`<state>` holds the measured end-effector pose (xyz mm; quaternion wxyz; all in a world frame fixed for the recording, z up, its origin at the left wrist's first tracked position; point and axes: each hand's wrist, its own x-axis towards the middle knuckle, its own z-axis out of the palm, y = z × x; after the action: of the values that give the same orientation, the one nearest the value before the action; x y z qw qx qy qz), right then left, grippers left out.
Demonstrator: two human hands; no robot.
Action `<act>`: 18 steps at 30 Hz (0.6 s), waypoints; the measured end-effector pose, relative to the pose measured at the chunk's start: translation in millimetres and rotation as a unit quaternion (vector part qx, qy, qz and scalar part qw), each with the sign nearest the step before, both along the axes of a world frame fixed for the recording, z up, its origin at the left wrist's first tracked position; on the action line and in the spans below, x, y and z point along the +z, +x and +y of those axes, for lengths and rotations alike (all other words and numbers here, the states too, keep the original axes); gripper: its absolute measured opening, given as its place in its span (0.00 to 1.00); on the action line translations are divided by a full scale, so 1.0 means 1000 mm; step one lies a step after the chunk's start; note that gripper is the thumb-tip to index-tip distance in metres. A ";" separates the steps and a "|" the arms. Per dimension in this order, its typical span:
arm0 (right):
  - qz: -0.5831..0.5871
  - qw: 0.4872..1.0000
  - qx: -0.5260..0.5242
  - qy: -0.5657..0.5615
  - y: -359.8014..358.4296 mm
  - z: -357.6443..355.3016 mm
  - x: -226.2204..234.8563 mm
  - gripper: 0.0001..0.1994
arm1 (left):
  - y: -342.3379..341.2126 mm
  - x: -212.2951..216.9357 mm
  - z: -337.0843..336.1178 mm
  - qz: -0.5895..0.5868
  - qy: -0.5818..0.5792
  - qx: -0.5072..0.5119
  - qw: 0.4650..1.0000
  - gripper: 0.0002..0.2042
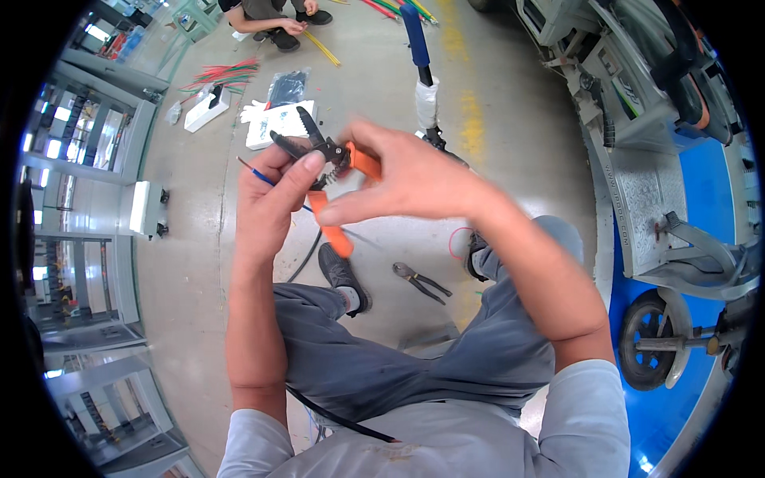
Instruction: The person sits on the floor and uses a heat gun to shrink tubing on a black cable. They then use wire strippers to remove insulation from a blue wire and crimp a metal terminal onto the exposed end using pliers.
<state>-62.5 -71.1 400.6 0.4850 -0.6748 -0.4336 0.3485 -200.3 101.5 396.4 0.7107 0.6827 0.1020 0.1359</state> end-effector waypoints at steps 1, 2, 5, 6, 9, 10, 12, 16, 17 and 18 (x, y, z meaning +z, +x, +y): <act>0.157 0.982 0.079 -0.071 0.008 -0.005 0.012 0.31 | -0.003 0.000 0.006 0.004 -0.010 -0.001 1.000 0.10; 0.218 0.968 0.108 -0.058 0.011 -0.009 0.009 0.32 | -0.003 0.001 0.008 0.005 -0.021 -0.008 1.000 0.10; 0.348 0.916 0.199 -0.013 0.009 -0.006 -0.019 0.40 | -0.002 0.000 0.002 -0.025 -0.005 -0.022 0.999 0.10; 0.376 0.901 0.214 0.028 0.003 -0.002 -0.027 0.40 | -0.001 -0.001 0.001 -0.029 -0.001 -0.025 0.999 0.10; 0.479 0.830 0.252 0.138 -0.019 0.003 -0.036 0.36 | -0.003 0.006 -0.001 -0.024 -0.028 -0.037 0.999 0.09; 0.515 0.808 0.245 0.147 -0.024 0.005 -0.040 0.35 | -0.002 0.004 -0.002 -0.042 -0.028 -0.027 0.998 0.08; 0.587 0.761 0.228 0.159 -0.035 0.009 -0.044 0.32 | -0.004 -0.005 0.006 -0.023 0.063 -0.025 0.997 0.10; 0.385 0.917 0.016 0.106 -0.029 0.007 -0.035 0.17 | 0.002 0.006 -0.006 -0.061 0.131 0.023 0.989 0.15; 0.371 0.920 -0.041 0.118 -0.027 0.007 -0.021 0.14 | 0.005 0.002 0.001 -0.050 0.194 0.041 0.979 0.18; 0.317 0.939 -0.055 0.121 -0.019 0.006 -0.019 0.13 | 0.002 0.001 0.003 -0.042 0.190 0.046 0.980 0.18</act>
<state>-81.8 -65.1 382.0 0.6934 -0.4886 -0.2582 0.4623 -197.9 104.3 397.0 0.5647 0.7935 0.0755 0.2141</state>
